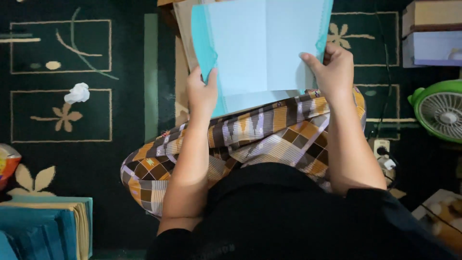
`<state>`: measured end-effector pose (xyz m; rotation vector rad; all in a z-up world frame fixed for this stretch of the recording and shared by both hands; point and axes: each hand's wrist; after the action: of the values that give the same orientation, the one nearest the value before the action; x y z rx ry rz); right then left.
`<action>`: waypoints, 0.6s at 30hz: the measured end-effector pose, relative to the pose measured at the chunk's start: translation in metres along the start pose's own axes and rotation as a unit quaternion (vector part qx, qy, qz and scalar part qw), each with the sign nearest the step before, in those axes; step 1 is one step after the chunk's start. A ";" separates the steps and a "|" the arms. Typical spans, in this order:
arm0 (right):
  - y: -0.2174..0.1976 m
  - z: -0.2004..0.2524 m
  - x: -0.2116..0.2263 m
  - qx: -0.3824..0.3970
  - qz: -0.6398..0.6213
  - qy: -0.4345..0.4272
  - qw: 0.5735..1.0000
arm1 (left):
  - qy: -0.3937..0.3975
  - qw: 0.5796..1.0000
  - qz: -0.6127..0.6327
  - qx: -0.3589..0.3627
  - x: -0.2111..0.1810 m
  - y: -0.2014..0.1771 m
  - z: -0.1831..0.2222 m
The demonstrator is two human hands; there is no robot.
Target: The person sits on the floor and wraps a book with light blue paper. They place the book on a wooden board, fold the paper over the cover, and smooth it down with their hands. The person repeats this process for several books, stacking the wrapped items on the board.
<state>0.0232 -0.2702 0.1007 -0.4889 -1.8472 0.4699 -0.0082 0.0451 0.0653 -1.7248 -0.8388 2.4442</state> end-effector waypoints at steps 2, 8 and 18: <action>0.006 -0.005 -0.018 0.006 0.009 0.000 1.000 | -0.026 0.999 -0.032 -0.001 0.003 -0.001 0.000; 0.037 -0.006 -0.058 0.047 0.027 0.061 0.997 | -0.103 0.978 -0.175 0.039 0.021 0.004 -0.011; 0.078 0.010 -0.120 0.022 0.063 0.096 0.993 | -0.049 0.988 -0.136 0.052 0.048 0.014 -0.017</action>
<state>0.0575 -0.2715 -0.0387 -0.6034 -1.6241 0.5281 -0.0079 0.0556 0.0141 -1.3649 -0.8723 2.3576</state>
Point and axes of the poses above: each hand's wrist, its own z-axis away from the middle knuckle, its own y-axis out of the palm, x = y × z, and after that the axes turned 15 degrees about -y, right-handed
